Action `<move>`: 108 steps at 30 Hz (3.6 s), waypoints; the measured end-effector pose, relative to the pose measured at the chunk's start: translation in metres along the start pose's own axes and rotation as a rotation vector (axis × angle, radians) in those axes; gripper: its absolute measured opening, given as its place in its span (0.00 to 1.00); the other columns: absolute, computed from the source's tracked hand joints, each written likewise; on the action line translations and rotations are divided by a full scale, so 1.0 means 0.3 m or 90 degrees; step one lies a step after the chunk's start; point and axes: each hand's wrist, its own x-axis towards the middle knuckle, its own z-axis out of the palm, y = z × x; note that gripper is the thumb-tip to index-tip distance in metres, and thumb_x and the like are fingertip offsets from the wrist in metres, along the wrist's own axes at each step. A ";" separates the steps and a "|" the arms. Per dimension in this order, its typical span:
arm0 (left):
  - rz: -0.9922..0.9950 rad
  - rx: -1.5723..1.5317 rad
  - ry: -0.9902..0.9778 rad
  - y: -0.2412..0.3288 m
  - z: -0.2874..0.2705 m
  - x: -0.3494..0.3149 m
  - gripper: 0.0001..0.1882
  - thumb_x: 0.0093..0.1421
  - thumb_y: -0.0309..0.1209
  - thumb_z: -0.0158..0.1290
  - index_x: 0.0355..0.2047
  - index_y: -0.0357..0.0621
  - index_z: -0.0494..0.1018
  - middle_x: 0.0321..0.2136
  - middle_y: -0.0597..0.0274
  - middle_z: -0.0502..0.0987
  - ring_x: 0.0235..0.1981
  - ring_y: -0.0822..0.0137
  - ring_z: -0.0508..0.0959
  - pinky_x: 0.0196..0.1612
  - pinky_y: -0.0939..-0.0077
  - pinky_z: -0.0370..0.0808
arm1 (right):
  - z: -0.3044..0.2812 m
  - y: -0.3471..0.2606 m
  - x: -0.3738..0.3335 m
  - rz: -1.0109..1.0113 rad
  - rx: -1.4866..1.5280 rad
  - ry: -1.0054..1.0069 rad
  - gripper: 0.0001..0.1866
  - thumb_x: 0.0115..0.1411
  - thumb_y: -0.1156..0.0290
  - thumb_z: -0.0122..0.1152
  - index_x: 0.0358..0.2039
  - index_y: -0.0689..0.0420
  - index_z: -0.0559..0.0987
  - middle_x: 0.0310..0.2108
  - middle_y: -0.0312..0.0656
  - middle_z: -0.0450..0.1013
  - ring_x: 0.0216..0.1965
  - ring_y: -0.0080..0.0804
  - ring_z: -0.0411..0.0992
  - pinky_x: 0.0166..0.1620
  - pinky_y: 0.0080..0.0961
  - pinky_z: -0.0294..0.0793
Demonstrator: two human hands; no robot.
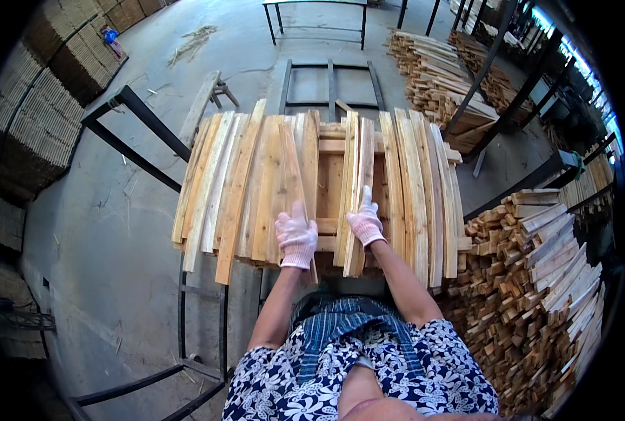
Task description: The person repeatedly picks up bundles of wooden planks from a large pile and places them onto a metal rack. The person wears gloves and handles the planks by hand, arranging them in a stack on the rack.
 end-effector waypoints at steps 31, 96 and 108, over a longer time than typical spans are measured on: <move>-0.005 -0.034 0.004 -0.119 -0.057 0.084 0.33 0.60 0.42 0.58 0.65 0.52 0.64 0.54 0.41 0.69 0.52 0.38 0.72 0.52 0.42 0.73 | 0.155 -0.277 -0.039 -0.104 -0.055 -0.081 0.47 0.65 0.49 0.54 0.76 0.43 0.41 0.67 0.74 0.53 0.59 0.71 0.67 0.61 0.53 0.69; 0.006 -0.096 -0.023 -0.910 -0.178 0.619 0.30 0.56 0.31 0.59 0.60 0.38 0.68 0.54 0.42 0.73 0.57 0.46 0.73 0.62 0.59 0.68 | -0.214 0.019 0.040 -0.170 -0.394 0.293 0.33 0.51 0.64 0.68 0.59 0.47 0.71 0.47 0.49 0.69 0.48 0.49 0.71 0.48 0.44 0.76; -0.032 0.135 -0.107 -0.532 -0.116 0.470 0.31 0.59 0.55 0.57 0.53 0.50 0.63 0.53 0.41 0.70 0.53 0.39 0.72 0.51 0.42 0.72 | -0.111 0.203 0.199 -0.067 -0.588 0.420 0.22 0.64 0.68 0.53 0.59 0.49 0.65 0.38 0.43 0.69 0.36 0.40 0.74 0.35 0.41 0.77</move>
